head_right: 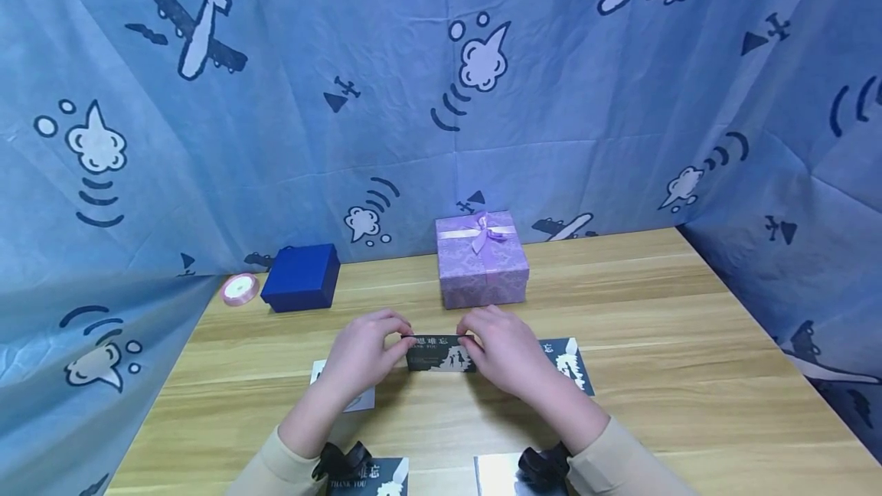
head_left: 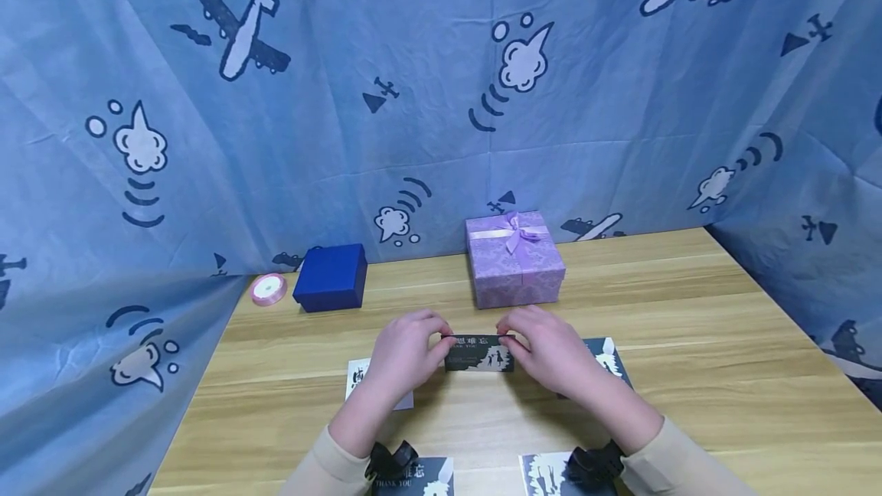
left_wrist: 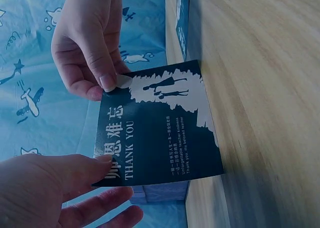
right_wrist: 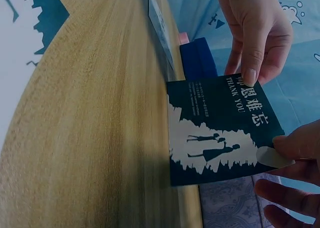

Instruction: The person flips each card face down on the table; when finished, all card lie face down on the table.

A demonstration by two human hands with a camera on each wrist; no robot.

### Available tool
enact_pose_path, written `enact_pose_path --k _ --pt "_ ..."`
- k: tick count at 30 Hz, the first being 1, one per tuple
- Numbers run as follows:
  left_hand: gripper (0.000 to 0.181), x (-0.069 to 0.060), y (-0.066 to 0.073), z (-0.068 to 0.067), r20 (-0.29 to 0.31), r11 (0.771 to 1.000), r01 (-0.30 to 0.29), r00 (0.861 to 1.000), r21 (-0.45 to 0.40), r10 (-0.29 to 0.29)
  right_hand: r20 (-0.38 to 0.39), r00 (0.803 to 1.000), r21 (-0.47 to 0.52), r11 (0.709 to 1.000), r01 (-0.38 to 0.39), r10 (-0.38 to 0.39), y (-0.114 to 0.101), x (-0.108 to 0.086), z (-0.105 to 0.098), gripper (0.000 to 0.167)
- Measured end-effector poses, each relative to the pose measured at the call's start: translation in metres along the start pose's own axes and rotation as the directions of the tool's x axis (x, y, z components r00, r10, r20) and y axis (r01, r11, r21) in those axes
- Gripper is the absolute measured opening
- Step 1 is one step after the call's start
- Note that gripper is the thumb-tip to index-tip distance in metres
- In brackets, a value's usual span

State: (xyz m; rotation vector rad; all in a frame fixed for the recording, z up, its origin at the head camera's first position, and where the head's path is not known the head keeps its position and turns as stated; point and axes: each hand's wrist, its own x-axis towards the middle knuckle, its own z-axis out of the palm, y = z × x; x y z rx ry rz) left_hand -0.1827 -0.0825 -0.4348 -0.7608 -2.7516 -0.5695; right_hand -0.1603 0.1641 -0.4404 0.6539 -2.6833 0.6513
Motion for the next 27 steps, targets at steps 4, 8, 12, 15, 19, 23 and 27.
enact_pose_path --k 4,8,12,15,19,23,27 --pt "0.006 0.0000 -0.0006 -0.0003 -0.005 1.000 -0.018 1.000 0.002 0.018 -0.019 1.000 -0.004 1.000 0.006 -0.006 0.0008 0.0000 0.0000 0.010" --pt "0.006 0.0004 -0.0007 -0.0005 -0.012 1.000 -0.030 0.999 -0.006 0.030 -0.011 1.000 -0.005 1.000 -0.002 0.002 0.0007 0.0000 0.0000 0.007" --pt "0.003 0.0000 -0.0004 -0.0016 0.007 0.999 -0.050 0.999 -0.011 0.050 -0.001 1.000 -0.005 1.000 0.010 -0.010 0.0002 0.0001 0.0003 0.007" --pt "0.005 -0.0003 -0.0002 -0.0021 0.040 0.997 -0.075 0.996 -0.012 0.076 0.016 0.999 -0.006 1.000 0.030 -0.030 0.0001 -0.0003 0.0004 0.007" --pt "0.009 -0.0007 -0.0001 -0.0023 0.073 0.995 -0.096 0.993 -0.016 0.097 0.043 0.998 0.014 0.999 0.035 -0.035 0.0005 -0.0013 0.0005 0.006" --pt "0.010 -0.0009 0.0008 -0.0034 0.081 0.995 -0.098 0.992 -0.020 0.099 0.058 0.998 0.031 0.999 0.027 -0.028 0.0012 -0.0013 0.0005 0.004" --pt "0.010 -0.0014 0.0008 -0.0039 0.084 0.995 -0.097 0.992 -0.033 0.099 0.061 0.997 0.036 0.999 0.038 -0.040 0.0021 -0.0014 0.0003 0.004"
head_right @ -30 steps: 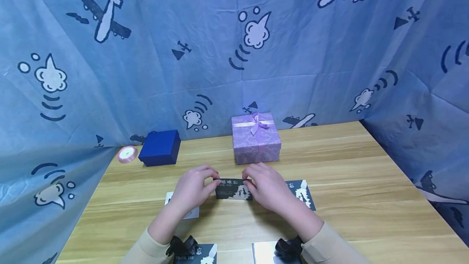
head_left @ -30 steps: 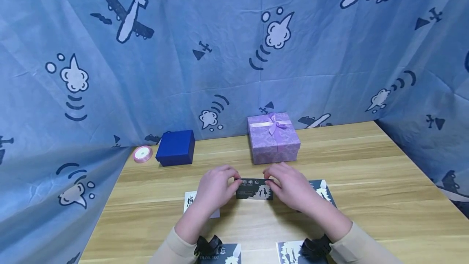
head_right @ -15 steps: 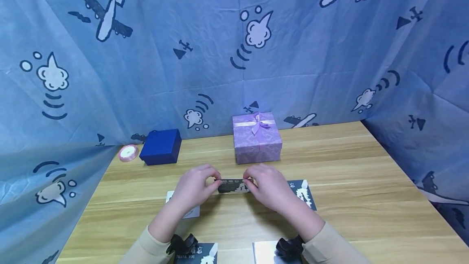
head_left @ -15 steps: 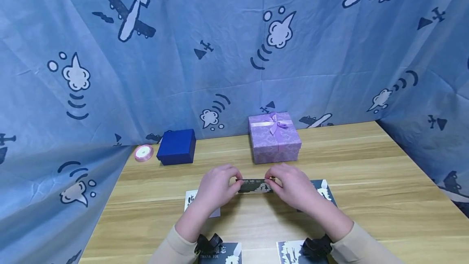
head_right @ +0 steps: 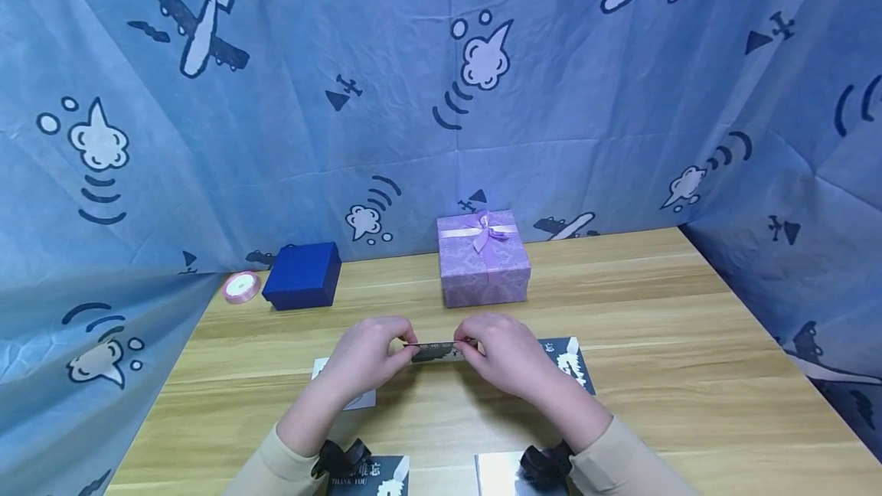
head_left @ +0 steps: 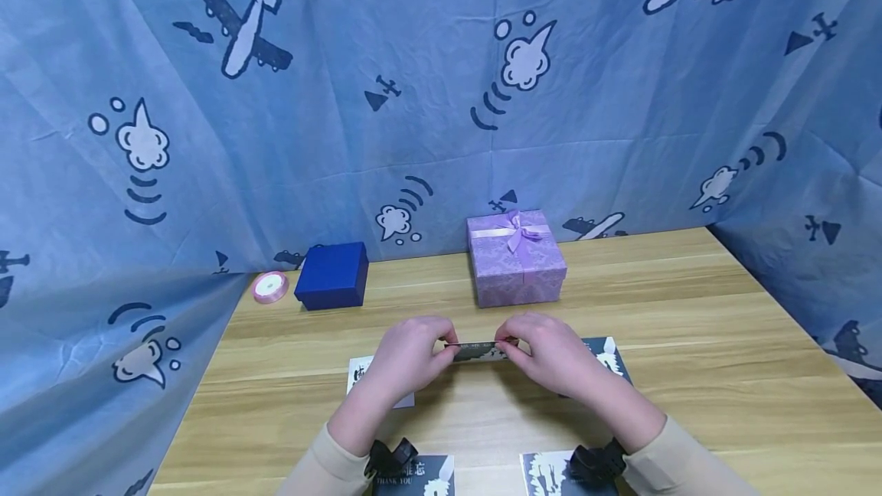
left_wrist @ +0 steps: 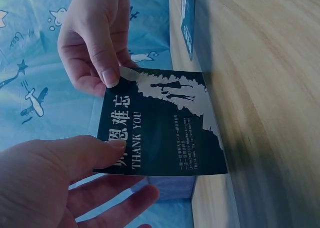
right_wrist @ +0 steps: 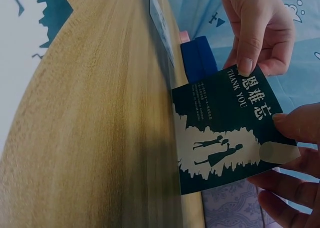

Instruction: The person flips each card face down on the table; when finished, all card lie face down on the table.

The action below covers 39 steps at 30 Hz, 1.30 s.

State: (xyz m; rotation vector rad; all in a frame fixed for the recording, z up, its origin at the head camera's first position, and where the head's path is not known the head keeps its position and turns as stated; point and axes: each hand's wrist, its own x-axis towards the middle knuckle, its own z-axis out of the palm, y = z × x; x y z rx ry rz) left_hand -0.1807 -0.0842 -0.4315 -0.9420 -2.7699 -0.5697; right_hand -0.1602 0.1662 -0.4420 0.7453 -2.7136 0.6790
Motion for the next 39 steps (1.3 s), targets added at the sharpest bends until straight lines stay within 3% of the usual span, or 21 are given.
enact_pose_path --k 13,20,23,39 --pt "0.011 -0.0021 -0.0026 0.0030 0.004 1.000 -0.020 1.000 0.014 0.020 -0.001 0.998 -0.002 0.998 0.065 -0.065 0.0032 -0.0023 0.0018 0.006" --pt "0.007 -0.0012 -0.0021 0.0016 0.071 0.995 -0.089 0.993 -0.032 0.091 0.014 0.997 0.012 0.997 0.075 -0.075 0.0031 -0.0026 0.0004 0.004" --pt "0.008 -0.0017 -0.0018 0.0021 0.101 0.995 -0.083 0.991 -0.052 0.088 0.034 0.997 0.016 0.998 0.066 -0.067 0.0026 -0.0026 0.0008 0.005" --pt "0.010 -0.0014 -0.0006 -0.0022 0.138 0.995 -0.076 0.987 -0.071 0.085 0.078 0.995 0.069 0.996 0.060 -0.065 0.0018 -0.0029 0.0003 0.008"
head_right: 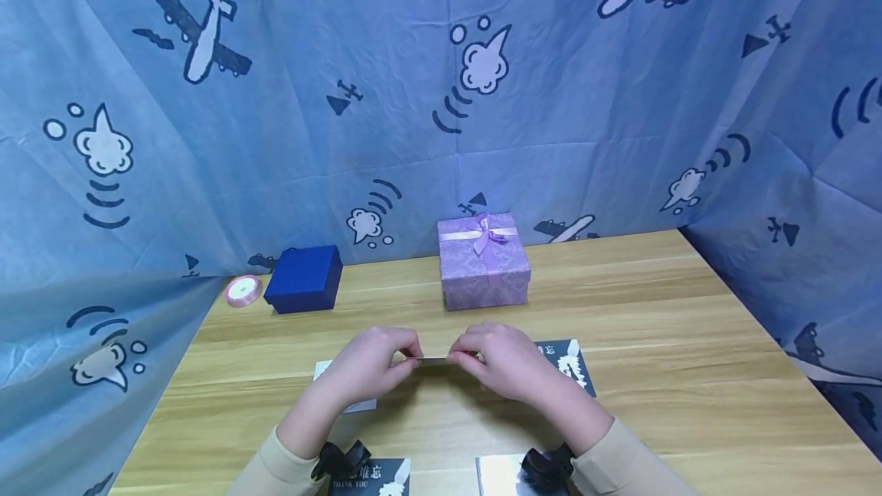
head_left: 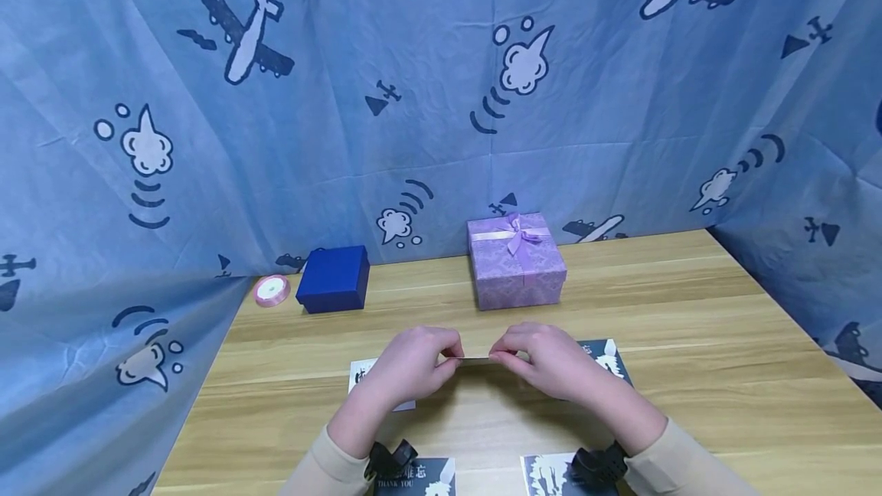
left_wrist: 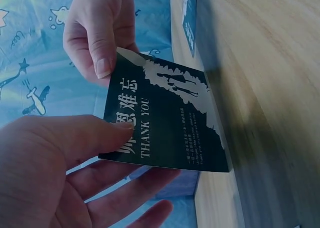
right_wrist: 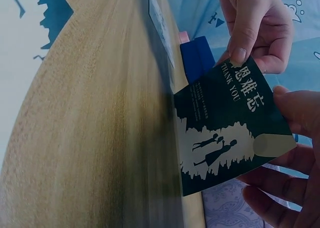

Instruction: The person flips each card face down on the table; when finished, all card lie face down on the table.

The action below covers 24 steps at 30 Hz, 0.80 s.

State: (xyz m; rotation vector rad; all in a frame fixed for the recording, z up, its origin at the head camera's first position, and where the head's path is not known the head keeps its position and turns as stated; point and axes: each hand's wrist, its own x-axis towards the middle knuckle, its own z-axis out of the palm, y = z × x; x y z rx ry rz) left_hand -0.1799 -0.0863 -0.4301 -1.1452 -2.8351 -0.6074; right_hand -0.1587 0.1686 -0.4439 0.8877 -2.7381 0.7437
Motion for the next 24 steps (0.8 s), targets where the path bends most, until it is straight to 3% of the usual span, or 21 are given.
enact_pose_path --k 9,24 --pt "0.015 0.0022 0.0000 0.0021 0.058 0.997 0.025 0.998 -0.067 -0.021 0.002 1.000 -0.020 1.000 0.008 -0.008 0.0002 -0.0005 0.0019 0.009" --pt "0.015 0.0010 -0.0010 0.0022 0.142 0.994 0.031 0.990 -0.101 -0.016 0.110 0.993 0.071 0.997 0.025 -0.032 0.0029 -0.0029 0.0007 0.017"
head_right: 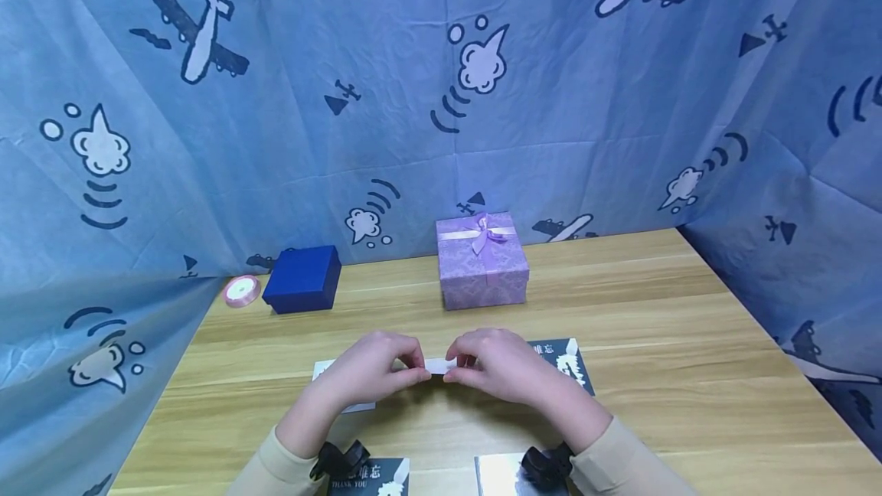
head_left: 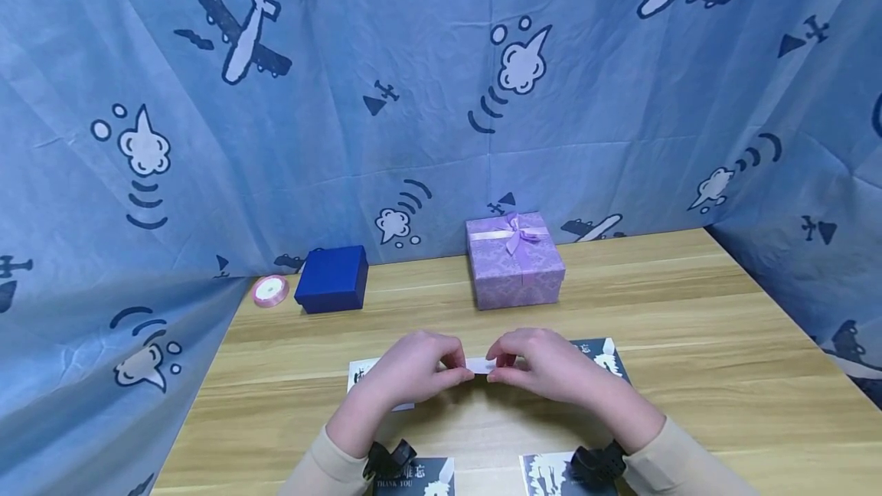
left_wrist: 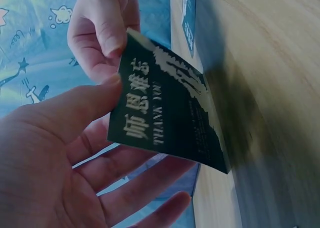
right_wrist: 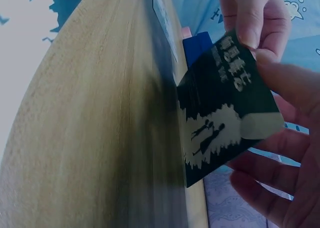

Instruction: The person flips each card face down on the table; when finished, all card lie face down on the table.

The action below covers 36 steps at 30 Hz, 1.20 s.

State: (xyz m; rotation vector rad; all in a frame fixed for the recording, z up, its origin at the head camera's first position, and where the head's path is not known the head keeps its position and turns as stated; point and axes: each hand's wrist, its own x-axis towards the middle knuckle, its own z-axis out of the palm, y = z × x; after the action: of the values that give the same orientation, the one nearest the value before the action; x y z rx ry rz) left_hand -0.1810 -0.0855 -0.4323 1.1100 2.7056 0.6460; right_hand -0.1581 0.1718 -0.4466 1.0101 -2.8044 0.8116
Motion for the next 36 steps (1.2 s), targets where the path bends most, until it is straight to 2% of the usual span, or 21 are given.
enact_pose_path --k 4,8,16,21,26,36 --pt "0.017 0.0002 0.0010 -0.0001 0.045 1.000 -0.001 0.999 -0.004 0.001 0.062 0.998 0.011 1.000 0.017 -0.018 0.0012 -0.0012 -0.0005 0.022" --pt "0.018 -0.0002 0.0024 -0.0001 0.061 1.000 -0.009 0.998 0.001 0.009 0.110 0.994 0.014 1.000 0.007 -0.009 0.0013 -0.0019 -0.0011 0.027" --pt "0.019 0.0004 0.0022 -0.0007 0.058 1.000 -0.017 0.998 0.006 0.017 0.115 0.993 -0.005 1.000 0.002 -0.001 0.0014 -0.0026 -0.0014 0.026" --pt "0.022 0.0003 0.0020 -0.0002 0.053 0.998 -0.034 0.998 0.043 0.032 0.121 0.993 0.005 1.000 0.000 -0.001 0.0021 -0.0029 -0.0004 0.027" --pt "0.027 0.0004 0.0026 0.0015 0.086 0.996 -0.050 0.995 0.075 0.044 0.146 0.989 0.033 0.999 -0.009 0.004 0.0023 -0.0023 0.0008 0.027" --pt "0.027 0.0007 0.0022 0.0047 0.113 0.999 -0.011 0.994 0.050 0.005 0.188 0.982 0.048 0.998 -0.040 0.030 0.0002 -0.0013 0.0001 0.029"
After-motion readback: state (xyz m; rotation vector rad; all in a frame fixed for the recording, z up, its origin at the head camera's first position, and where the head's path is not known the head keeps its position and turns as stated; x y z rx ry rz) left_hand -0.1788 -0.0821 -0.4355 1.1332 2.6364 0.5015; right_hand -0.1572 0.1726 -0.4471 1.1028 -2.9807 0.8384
